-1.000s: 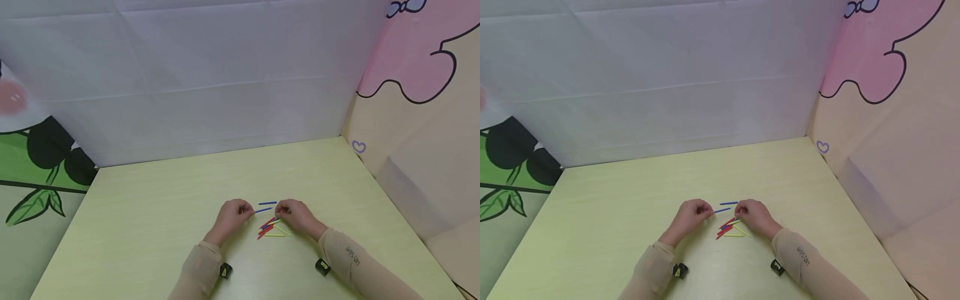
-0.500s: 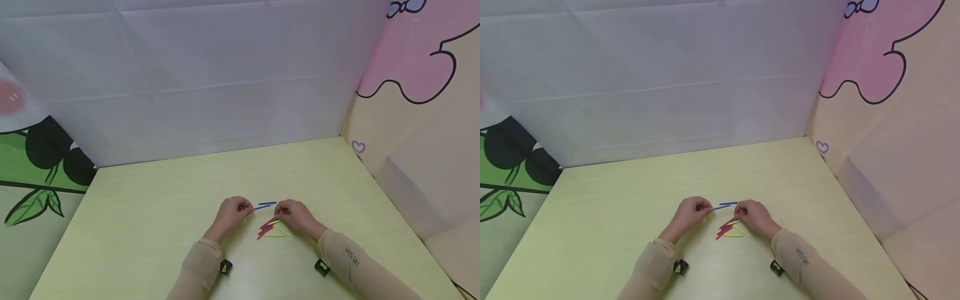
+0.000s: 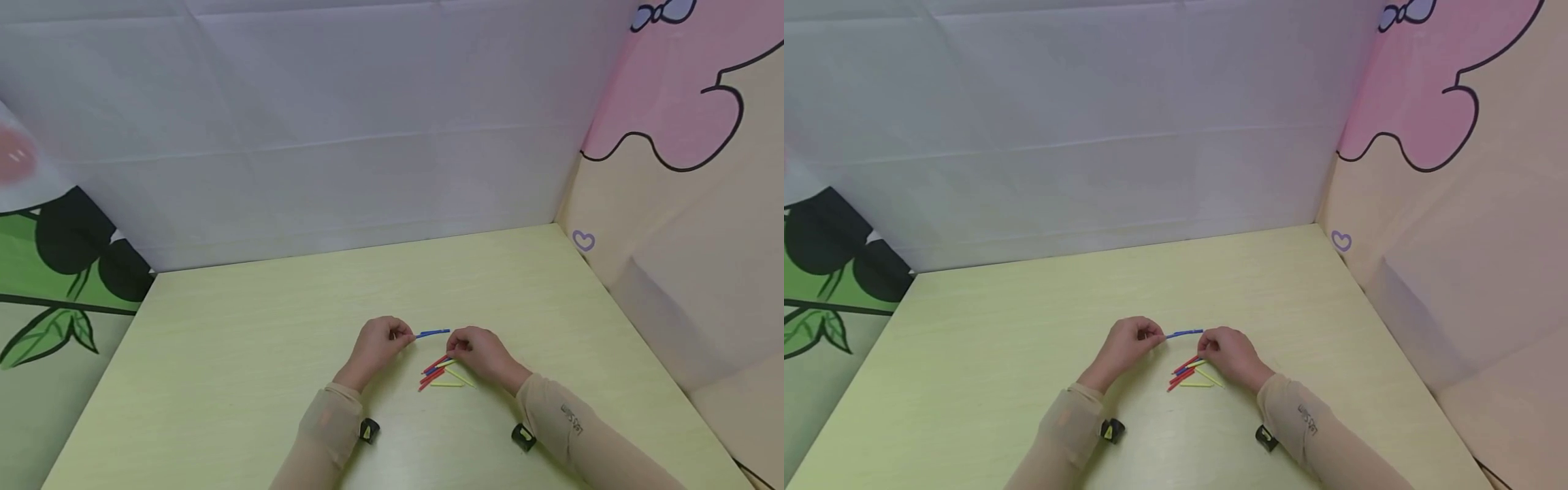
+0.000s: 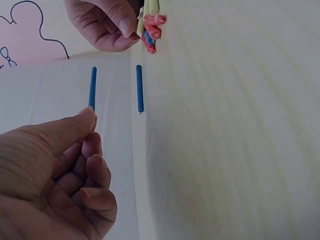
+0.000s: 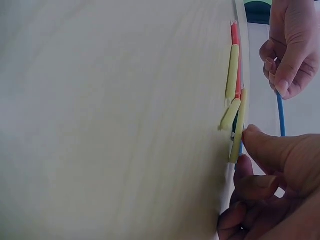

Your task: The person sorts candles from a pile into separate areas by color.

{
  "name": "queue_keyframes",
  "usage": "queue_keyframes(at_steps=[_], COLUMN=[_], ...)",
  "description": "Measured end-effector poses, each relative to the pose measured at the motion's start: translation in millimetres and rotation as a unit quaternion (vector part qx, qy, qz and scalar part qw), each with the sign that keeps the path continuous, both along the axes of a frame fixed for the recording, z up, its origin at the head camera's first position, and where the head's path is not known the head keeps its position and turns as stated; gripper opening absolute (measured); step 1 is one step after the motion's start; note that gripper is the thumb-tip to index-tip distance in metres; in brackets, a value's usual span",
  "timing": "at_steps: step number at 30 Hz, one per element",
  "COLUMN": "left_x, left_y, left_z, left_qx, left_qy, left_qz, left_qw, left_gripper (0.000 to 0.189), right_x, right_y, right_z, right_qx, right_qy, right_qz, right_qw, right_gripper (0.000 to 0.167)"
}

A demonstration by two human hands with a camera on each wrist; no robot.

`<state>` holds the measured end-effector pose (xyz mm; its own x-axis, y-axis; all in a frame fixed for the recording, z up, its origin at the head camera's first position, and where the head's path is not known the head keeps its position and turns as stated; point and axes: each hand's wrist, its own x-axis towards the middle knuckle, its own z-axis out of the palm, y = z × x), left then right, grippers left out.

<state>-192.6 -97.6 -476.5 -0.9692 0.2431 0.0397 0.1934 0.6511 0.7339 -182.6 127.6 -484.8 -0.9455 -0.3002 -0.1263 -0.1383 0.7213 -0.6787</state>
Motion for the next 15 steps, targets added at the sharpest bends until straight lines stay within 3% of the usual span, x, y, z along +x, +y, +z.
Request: queue_keyframes(at_steps=[15], left_x=[-5.2], left_y=[0.5], left_z=[1.3], left_qx=[-0.011], left_qy=[0.009], left_qz=[0.004], left_qw=[0.9999], left_gripper=[0.007], right_x=[1.0], right_y=[-1.0], right_z=[-1.5], right_qx=[0.004], right_qy=[0.003], right_qz=[-0.007], right_qw=[1.0], right_gripper=[0.013])
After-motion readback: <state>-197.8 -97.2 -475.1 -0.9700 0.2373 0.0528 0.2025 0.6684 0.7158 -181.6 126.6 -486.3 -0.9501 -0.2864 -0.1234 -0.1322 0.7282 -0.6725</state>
